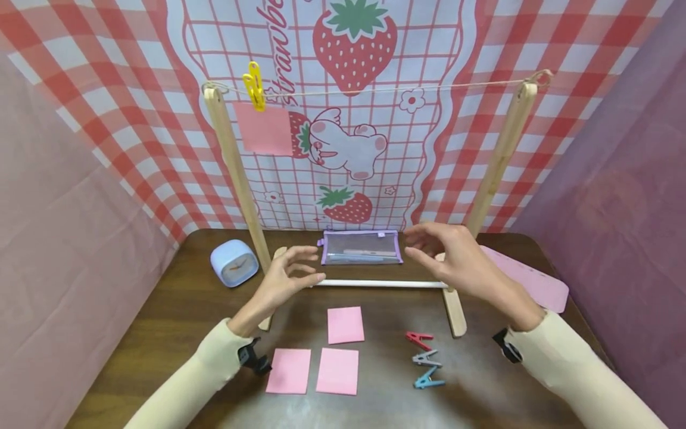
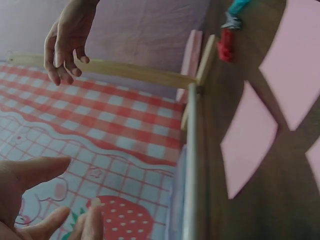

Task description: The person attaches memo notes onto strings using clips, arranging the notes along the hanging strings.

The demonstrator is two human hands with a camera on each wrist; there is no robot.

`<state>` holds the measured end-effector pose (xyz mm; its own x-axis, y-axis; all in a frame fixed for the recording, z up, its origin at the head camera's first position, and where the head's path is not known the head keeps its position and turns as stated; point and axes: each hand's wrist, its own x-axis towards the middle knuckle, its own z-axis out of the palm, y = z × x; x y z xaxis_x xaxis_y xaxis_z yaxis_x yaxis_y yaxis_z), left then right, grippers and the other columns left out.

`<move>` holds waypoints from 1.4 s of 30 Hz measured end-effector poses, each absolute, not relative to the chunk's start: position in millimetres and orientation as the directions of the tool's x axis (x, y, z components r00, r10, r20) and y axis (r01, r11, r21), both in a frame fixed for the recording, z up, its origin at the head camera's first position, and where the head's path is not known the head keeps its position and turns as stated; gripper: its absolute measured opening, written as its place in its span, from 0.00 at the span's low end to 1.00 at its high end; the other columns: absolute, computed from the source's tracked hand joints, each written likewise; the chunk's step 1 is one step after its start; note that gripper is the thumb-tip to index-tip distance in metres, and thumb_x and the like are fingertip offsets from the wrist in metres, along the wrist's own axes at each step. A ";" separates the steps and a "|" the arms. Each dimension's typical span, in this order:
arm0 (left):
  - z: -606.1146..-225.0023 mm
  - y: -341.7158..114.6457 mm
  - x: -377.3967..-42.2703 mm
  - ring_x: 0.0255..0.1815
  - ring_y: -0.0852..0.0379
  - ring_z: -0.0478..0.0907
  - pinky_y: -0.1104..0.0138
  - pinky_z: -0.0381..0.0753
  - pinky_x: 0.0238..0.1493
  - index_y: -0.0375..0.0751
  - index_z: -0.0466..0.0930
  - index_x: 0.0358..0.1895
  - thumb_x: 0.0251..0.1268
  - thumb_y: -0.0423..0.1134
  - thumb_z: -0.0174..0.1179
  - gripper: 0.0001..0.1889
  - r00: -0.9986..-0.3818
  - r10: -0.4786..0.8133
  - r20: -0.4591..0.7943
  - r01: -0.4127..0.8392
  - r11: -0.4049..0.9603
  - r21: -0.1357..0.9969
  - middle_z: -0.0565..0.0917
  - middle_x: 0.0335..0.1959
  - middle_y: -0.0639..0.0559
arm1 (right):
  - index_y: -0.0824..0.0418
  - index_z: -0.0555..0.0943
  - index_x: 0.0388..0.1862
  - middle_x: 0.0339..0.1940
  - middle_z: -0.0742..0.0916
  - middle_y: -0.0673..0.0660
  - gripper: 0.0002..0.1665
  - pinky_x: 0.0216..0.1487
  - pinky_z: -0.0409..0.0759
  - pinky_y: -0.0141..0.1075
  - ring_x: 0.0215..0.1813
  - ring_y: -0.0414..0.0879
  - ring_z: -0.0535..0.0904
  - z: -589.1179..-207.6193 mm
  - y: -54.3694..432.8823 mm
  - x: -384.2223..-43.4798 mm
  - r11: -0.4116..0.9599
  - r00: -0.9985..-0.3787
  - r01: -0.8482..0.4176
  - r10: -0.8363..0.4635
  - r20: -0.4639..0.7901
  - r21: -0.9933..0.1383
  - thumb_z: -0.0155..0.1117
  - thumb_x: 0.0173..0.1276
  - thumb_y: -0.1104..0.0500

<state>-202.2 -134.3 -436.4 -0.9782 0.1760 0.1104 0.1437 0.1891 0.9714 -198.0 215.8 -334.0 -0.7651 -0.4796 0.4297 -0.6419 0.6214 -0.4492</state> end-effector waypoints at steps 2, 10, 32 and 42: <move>-442.0 -132.9 -200.3 0.57 0.37 0.83 0.65 0.88 0.49 0.43 0.78 0.67 0.60 0.35 0.76 0.30 -0.976 0.195 0.101 0.146 0.233 0.962 0.83 0.62 0.39 | 0.53 0.87 0.52 0.43 0.93 0.47 0.14 0.38 0.86 0.23 0.41 0.32 0.87 -346.5 219.2 -196.0 0.624 -0.779 -0.626 -0.475 0.410 -0.467 0.74 0.69 0.60; -467.6 -123.1 -191.8 0.60 0.31 0.80 0.54 0.90 0.53 0.36 0.79 0.63 0.58 0.35 0.77 0.29 -0.969 0.236 0.070 0.150 0.341 0.928 0.83 0.61 0.32 | 0.55 0.86 0.52 0.43 0.93 0.49 0.12 0.38 0.88 0.30 0.43 0.33 0.87 -398.1 231.8 -188.1 0.604 -0.822 -0.566 -0.459 0.337 -0.560 0.72 0.70 0.61; -494.7 -113.8 -174.9 0.56 0.42 0.80 0.51 0.83 0.59 0.36 0.80 0.63 0.50 0.41 0.82 0.35 -0.935 0.355 -0.017 0.219 0.613 0.759 0.83 0.58 0.38 | 0.64 0.86 0.49 0.43 0.92 0.57 0.15 0.36 0.89 0.35 0.40 0.38 0.87 -485.1 249.6 -164.9 0.571 -0.835 -0.525 -0.488 0.254 -0.631 0.77 0.65 0.61; -499.5 -108.3 -170.4 0.56 0.43 0.75 0.51 0.80 0.58 0.36 0.78 0.64 0.47 0.41 0.83 0.38 -0.930 0.367 -0.010 0.251 0.655 0.713 0.80 0.56 0.38 | 0.62 0.86 0.48 0.44 0.91 0.55 0.16 0.37 0.88 0.32 0.41 0.42 0.88 -497.2 252.1 -159.1 0.624 -0.856 -0.488 -0.477 0.197 -0.610 0.78 0.64 0.57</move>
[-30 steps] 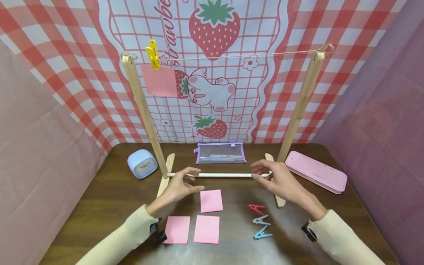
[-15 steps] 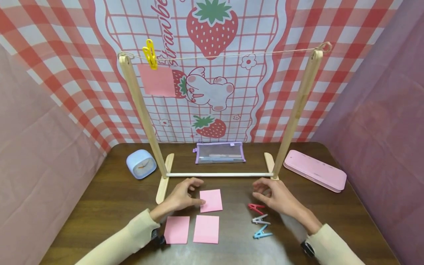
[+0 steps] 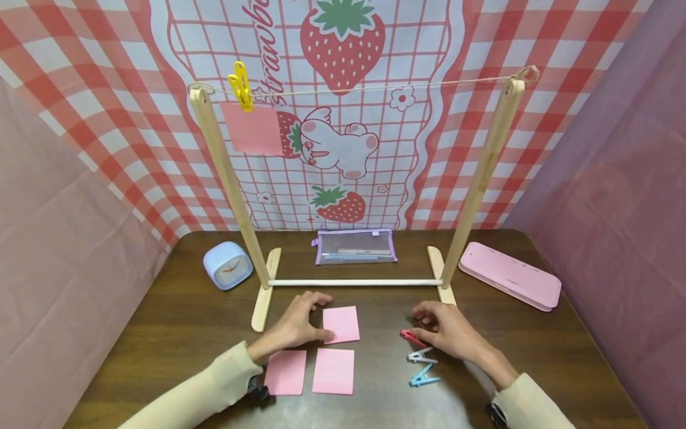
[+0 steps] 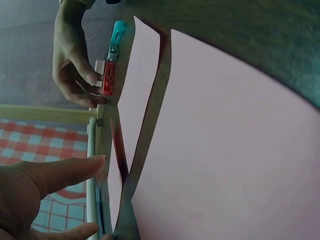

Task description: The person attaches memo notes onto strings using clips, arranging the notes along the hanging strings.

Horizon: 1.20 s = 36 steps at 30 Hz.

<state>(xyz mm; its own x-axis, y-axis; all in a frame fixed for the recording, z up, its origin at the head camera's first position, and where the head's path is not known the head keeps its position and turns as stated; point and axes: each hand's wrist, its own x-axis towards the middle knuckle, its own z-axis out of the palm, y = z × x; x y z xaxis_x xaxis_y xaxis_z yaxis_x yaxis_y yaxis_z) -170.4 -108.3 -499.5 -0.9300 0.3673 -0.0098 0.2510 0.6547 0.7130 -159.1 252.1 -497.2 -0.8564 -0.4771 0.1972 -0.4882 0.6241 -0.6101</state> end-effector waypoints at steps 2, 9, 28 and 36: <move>-500.3 -107.0 -169.9 0.56 0.45 0.74 0.52 0.79 0.57 0.36 0.78 0.64 0.46 0.41 0.83 0.39 -0.931 0.366 0.002 0.262 0.662 0.702 0.81 0.56 0.39 | 0.61 0.86 0.48 0.44 0.91 0.54 0.17 0.38 0.88 0.32 0.42 0.43 0.88 -497.2 252.1 -158.5 0.634 -0.861 -0.480 -0.473 0.187 -0.607 0.79 0.64 0.56; -501.3 -100.5 -168.6 0.58 0.44 0.74 0.47 0.78 0.62 0.36 0.77 0.66 0.44 0.43 0.84 0.42 -0.931 0.365 0.013 0.286 0.706 0.648 0.81 0.60 0.41 | 0.58 0.86 0.49 0.45 0.92 0.51 0.20 0.43 0.89 0.35 0.45 0.46 0.88 -496.1 254.8 -155.4 0.669 -0.865 -0.483 -0.466 0.187 -0.565 0.81 0.61 0.53; -504.2 -99.9 -167.1 0.56 0.44 0.76 0.49 0.79 0.57 0.38 0.84 0.56 0.43 0.42 0.84 0.33 -0.937 0.347 0.043 0.301 0.737 0.605 0.82 0.56 0.44 | 0.48 0.85 0.33 0.39 0.90 0.45 0.13 0.38 0.83 0.31 0.41 0.33 0.82 -502.1 255.7 -160.1 0.630 -0.804 -0.591 -0.508 0.308 -0.504 0.84 0.55 0.54; -504.9 -97.6 -163.1 0.54 0.45 0.76 0.51 0.80 0.54 0.41 0.85 0.55 0.45 0.43 0.83 0.30 -0.937 0.342 0.071 0.317 0.746 0.585 0.83 0.53 0.44 | 0.47 0.87 0.32 0.42 0.90 0.46 0.13 0.40 0.82 0.31 0.44 0.37 0.84 -501.2 257.1 -159.0 0.659 -0.810 -0.581 -0.523 0.264 -0.478 0.85 0.54 0.50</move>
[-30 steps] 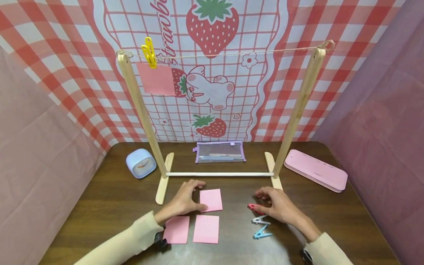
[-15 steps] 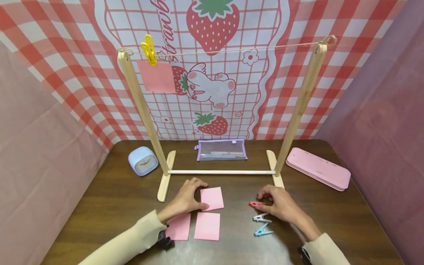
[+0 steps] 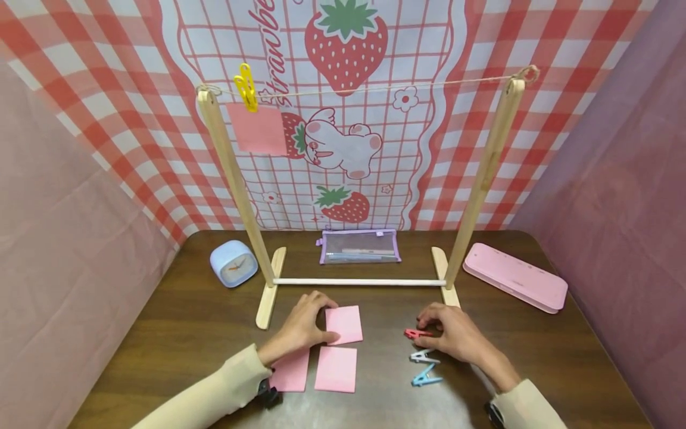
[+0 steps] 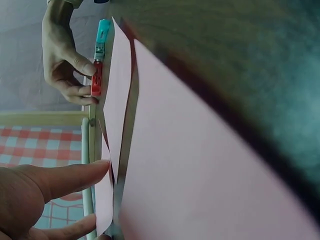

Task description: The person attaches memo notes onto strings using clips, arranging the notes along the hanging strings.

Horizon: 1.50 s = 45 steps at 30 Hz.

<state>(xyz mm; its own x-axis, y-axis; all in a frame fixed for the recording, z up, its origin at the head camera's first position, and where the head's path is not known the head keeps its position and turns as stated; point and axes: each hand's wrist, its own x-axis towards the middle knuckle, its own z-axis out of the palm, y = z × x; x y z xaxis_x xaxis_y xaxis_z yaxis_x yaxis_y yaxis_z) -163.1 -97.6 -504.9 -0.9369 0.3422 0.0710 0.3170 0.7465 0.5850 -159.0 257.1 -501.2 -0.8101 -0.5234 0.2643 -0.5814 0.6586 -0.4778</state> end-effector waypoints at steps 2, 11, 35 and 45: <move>-503.2 -96.4 -161.8 0.53 0.45 0.77 0.50 0.80 0.53 0.40 0.84 0.55 0.46 0.42 0.83 0.30 -0.934 0.347 0.078 0.325 0.745 0.583 0.83 0.52 0.44 | 0.46 0.87 0.31 0.43 0.90 0.46 0.12 0.40 0.82 0.32 0.44 0.37 0.84 -501.0 257.0 -159.2 0.669 -0.815 -0.573 -0.523 0.248 -0.474 0.85 0.54 0.49; -497.8 -92.3 -162.3 0.47 0.48 0.75 0.60 0.75 0.48 0.37 0.82 0.56 0.46 0.36 0.82 0.30 -0.934 0.354 0.048 0.303 0.714 0.631 0.82 0.45 0.41 | 0.44 0.87 0.29 0.43 0.90 0.46 0.10 0.41 0.82 0.34 0.44 0.38 0.85 -497.7 254.2 -160.8 0.691 -0.819 -0.570 -0.521 0.240 -0.444 0.84 0.55 0.53; -499.3 -84.4 -159.8 0.32 0.60 0.81 0.72 0.79 0.28 0.40 0.80 0.64 0.47 0.26 0.75 0.34 -0.923 0.384 -0.012 0.264 0.657 0.706 0.90 0.37 0.44 | 0.54 0.85 0.34 0.26 0.88 0.41 0.06 0.30 0.79 0.27 0.29 0.27 0.78 -488.7 236.7 -162.4 0.709 -0.895 -0.432 -0.415 0.165 -0.557 0.77 0.65 0.56; -499.1 -82.0 -152.5 0.26 0.61 0.72 0.72 0.73 0.29 0.46 0.72 0.75 0.60 0.24 0.66 0.37 -0.904 0.428 -0.013 0.310 0.675 0.670 0.87 0.58 0.38 | 0.59 0.85 0.40 0.28 0.88 0.46 0.02 0.30 0.78 0.26 0.29 0.27 0.76 -484.1 225.6 -160.6 0.684 -0.876 -0.478 -0.421 0.236 -0.551 0.69 0.73 0.61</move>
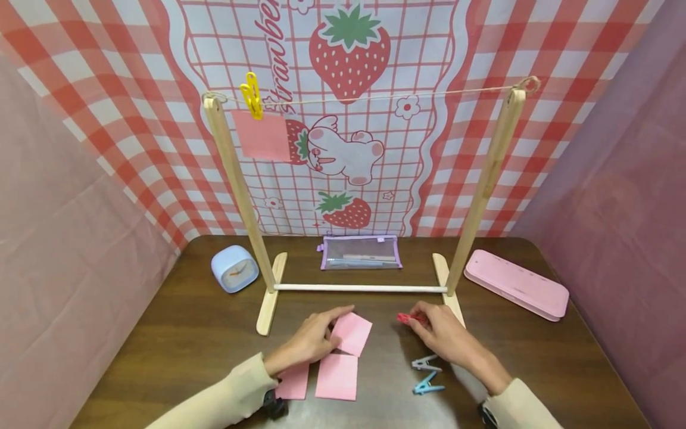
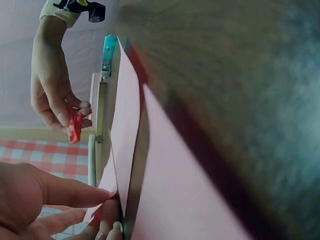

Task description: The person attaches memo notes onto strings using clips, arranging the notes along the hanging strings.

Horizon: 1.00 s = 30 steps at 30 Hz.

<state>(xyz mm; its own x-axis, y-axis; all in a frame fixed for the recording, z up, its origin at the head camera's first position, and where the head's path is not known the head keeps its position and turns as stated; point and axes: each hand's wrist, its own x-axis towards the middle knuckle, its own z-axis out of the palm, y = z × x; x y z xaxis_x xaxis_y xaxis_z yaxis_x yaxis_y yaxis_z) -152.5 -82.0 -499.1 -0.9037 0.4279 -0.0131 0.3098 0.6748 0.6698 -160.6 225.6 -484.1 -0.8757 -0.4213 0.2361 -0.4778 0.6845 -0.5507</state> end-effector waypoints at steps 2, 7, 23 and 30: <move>-499.4 -83.3 -153.0 0.21 0.63 0.68 0.73 0.70 0.24 0.45 0.69 0.77 0.60 0.23 0.64 0.39 -0.900 0.437 -0.005 0.315 0.657 0.685 0.87 0.55 0.36 | 0.59 0.86 0.40 0.28 0.87 0.46 0.02 0.29 0.76 0.27 0.29 0.28 0.74 -481.1 223.2 -160.2 0.696 -0.876 -0.480 -0.405 0.260 -0.533 0.68 0.74 0.61; -499.0 -87.0 -156.5 0.17 0.69 0.68 0.76 0.68 0.17 0.40 0.62 0.80 0.60 0.20 0.64 0.43 -0.893 0.448 0.048 0.332 0.581 0.743 0.89 0.37 0.38 | 0.59 0.88 0.39 0.29 0.86 0.45 0.03 0.30 0.76 0.28 0.30 0.30 0.74 -470.0 218.1 -159.5 0.737 -0.881 -0.467 -0.340 0.328 -0.489 0.68 0.73 0.61; -486.0 -92.1 -172.2 0.33 0.59 0.84 0.76 0.82 0.36 0.31 0.83 0.51 0.64 0.25 0.67 0.13 -0.936 0.314 0.157 0.266 0.345 0.900 0.91 0.37 0.37 | 0.64 0.86 0.36 0.30 0.92 0.54 0.19 0.34 0.87 0.23 0.31 0.41 0.90 -420.9 204.6 -168.0 0.618 -0.787 -0.600 -0.345 0.511 -0.507 0.84 0.46 0.73; -474.3 -92.7 -178.8 0.29 0.49 0.85 0.62 0.91 0.32 0.26 0.83 0.49 0.66 0.25 0.64 0.10 -0.952 0.237 0.196 0.245 0.200 0.949 0.88 0.40 0.28 | 0.58 0.89 0.44 0.38 0.92 0.48 0.18 0.43 0.87 0.26 0.40 0.43 0.90 -397.0 195.8 -170.3 0.611 -0.721 -0.672 -0.409 0.560 -0.419 0.84 0.54 0.65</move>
<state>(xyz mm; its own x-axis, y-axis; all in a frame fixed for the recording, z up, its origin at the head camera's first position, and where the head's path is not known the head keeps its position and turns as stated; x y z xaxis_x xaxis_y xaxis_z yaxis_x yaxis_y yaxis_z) -178.8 -92.7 -474.3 -0.9516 0.2369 0.1958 0.2449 0.1996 0.9488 -170.3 195.8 -397.0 -0.7206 -0.4085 0.5603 -0.6719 0.6107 -0.4189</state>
